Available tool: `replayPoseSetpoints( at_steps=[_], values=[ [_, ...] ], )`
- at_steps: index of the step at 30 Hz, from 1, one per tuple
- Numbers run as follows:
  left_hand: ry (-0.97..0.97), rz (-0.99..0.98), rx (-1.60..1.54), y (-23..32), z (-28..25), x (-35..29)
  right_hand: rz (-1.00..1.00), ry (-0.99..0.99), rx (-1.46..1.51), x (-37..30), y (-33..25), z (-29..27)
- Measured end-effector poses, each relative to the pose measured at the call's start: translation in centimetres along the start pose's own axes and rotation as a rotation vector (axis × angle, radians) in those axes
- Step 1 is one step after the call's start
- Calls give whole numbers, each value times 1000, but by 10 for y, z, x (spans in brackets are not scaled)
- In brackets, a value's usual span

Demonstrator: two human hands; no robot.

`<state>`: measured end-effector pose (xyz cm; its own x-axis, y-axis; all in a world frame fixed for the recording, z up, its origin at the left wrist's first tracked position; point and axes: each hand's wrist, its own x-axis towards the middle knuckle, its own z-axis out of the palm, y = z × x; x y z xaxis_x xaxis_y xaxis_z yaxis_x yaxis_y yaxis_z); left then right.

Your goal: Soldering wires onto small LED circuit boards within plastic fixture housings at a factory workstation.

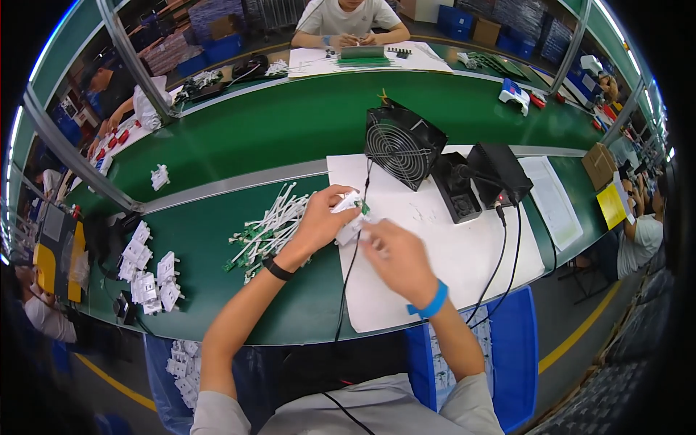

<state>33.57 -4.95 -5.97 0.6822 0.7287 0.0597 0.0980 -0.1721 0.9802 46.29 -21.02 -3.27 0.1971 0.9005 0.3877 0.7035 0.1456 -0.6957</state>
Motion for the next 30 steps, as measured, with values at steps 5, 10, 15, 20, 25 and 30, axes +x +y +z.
replayPoseSetpoints(
  at_steps=[5,10,15,20,25,30],
  values=[
    [-156,-40,189,12,24,-1,374,465,128,-21,85,-62],
    [-265,195,248,-10,61,13,470,617,296,4,131,-97],
    [-202,367,671,-8,71,19,391,623,267,32,145,-104],
    [-59,503,634,-3,75,-5,402,657,189,37,134,-99],
    [-87,531,690,-11,75,-15,333,694,149,37,144,-98],
    [-75,576,757,-18,74,-19,268,706,-32,39,144,-95]
  ],
)
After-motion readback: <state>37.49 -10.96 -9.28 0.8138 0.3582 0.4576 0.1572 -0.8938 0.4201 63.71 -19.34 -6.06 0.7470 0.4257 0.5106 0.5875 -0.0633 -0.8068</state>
